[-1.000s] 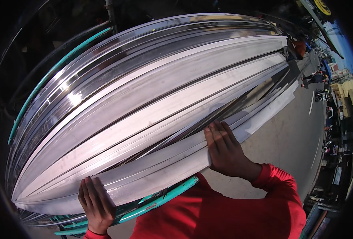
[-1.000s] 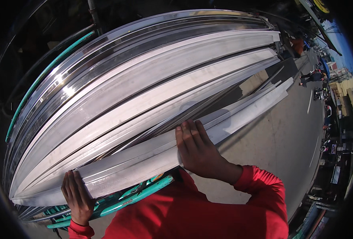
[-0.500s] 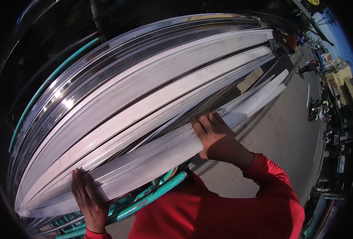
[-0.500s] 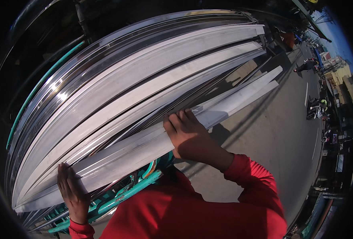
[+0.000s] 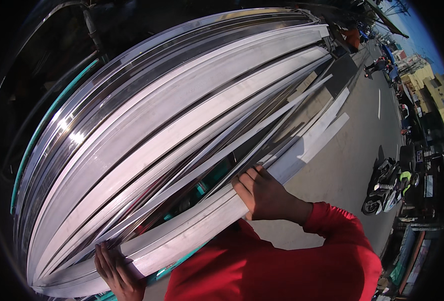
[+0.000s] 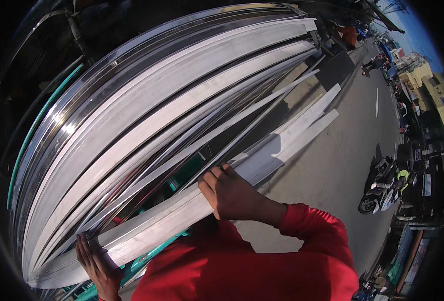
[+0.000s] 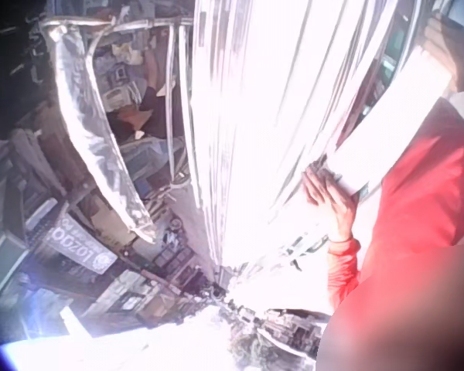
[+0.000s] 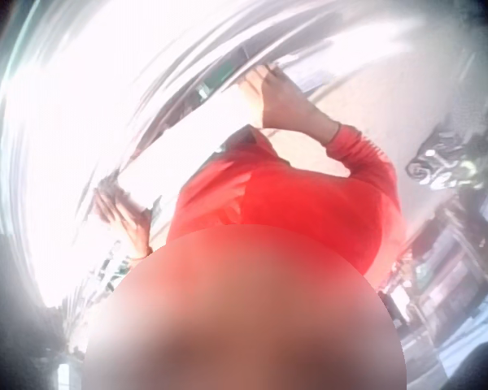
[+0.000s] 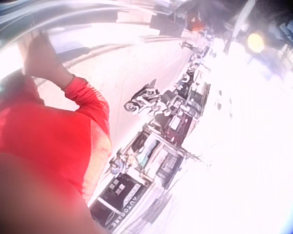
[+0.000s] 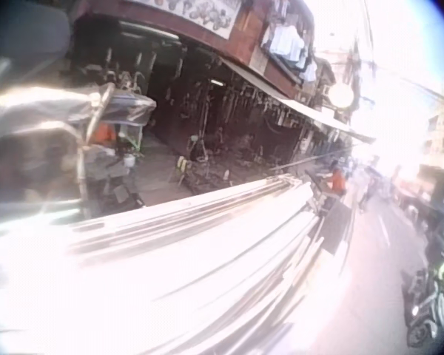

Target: The person picks up long metal profiles from the workshop floor and carries them to a parked auto rickshaw. They place the profiles on the rickshaw's roof rack, then return to the workshop to retrieve more profiles and repeat the process.

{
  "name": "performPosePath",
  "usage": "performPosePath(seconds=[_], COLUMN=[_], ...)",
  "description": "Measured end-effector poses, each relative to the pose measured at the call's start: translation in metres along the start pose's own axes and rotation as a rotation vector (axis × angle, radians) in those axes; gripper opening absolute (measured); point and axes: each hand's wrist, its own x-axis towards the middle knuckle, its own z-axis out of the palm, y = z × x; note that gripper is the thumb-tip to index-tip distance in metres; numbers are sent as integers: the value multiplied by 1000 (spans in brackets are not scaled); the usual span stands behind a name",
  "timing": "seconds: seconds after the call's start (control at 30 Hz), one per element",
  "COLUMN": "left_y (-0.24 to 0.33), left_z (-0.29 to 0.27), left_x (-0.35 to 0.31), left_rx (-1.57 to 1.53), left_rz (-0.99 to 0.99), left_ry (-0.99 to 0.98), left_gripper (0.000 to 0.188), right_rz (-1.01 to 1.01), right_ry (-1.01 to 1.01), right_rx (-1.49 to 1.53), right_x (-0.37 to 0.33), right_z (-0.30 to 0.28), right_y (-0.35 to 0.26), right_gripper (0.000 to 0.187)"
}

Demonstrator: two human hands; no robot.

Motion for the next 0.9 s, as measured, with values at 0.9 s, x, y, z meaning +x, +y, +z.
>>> performPosePath(seconds=[0.9], left_y=[23], left_z=[3], left_x=[33], left_rx=[-179], left_rz=[-64], left_ry=[160], left_gripper=[64], right_rz=[49], right_ry=[268], right_rx=[-168], right_x=[-9], right_z=[16], right_y=[8], right_gripper=[85])
